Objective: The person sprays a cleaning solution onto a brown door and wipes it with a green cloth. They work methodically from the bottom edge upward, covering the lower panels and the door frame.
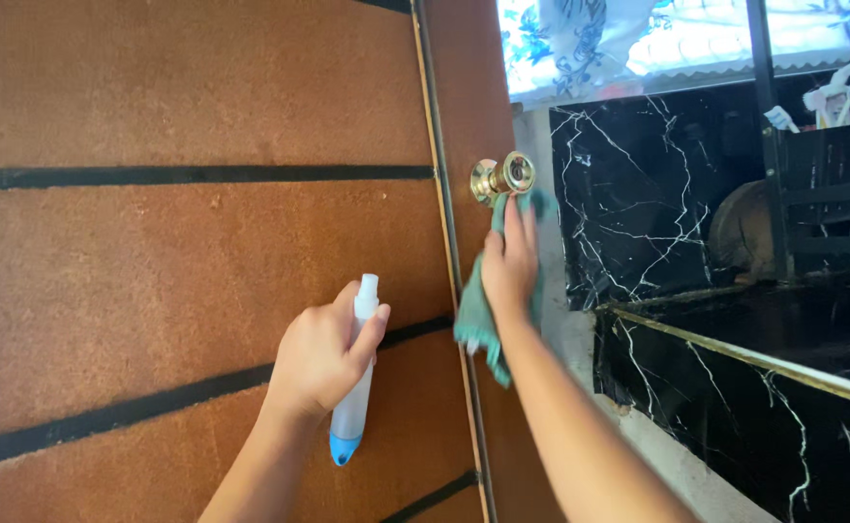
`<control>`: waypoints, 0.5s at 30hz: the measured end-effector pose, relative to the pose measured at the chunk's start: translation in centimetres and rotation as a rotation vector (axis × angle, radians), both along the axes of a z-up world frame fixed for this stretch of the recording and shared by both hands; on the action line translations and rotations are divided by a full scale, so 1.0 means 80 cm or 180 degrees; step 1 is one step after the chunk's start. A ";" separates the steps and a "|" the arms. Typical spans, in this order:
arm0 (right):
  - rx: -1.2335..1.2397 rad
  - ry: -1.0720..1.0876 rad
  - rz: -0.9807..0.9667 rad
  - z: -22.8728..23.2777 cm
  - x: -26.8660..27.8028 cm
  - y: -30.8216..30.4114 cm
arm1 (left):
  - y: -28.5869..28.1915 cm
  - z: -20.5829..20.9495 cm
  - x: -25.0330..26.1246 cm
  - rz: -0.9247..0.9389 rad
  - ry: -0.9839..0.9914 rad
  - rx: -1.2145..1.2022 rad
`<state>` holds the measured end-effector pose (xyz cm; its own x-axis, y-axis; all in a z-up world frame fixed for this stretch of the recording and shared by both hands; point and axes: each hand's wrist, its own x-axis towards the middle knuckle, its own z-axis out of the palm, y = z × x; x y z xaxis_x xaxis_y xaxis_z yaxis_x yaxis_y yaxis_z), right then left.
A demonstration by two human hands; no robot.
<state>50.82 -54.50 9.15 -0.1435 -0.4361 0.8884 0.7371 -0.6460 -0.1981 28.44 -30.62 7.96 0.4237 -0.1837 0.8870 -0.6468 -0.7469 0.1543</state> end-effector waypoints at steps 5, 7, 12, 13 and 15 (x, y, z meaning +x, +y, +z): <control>0.0104 0.0749 0.0646 0.065 -0.023 -0.022 | 0.002 -0.001 0.005 0.0099 -0.0177 0.0057; 0.0059 0.0569 0.0332 0.052 -0.043 -0.008 | 0.001 -0.002 0.006 0.0157 -0.0154 0.0080; -0.0388 0.0085 -0.0367 -0.030 -0.100 0.068 | 0.002 -0.002 0.000 0.0081 -0.0137 0.0050; -0.0553 0.0061 -0.0504 -0.033 -0.107 0.072 | 0.001 -0.002 0.000 0.0071 -0.0125 0.0050; -0.0818 -0.0161 -0.0764 -0.014 -0.114 0.070 | 0.001 -0.002 -0.002 0.0085 -0.0102 0.0065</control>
<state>41.69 -48.86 8.02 -0.2614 -0.1477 0.9539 0.5629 -0.8261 0.0264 28.30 -30.56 7.81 0.4001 -0.1911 0.8963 -0.6310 -0.7667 0.1182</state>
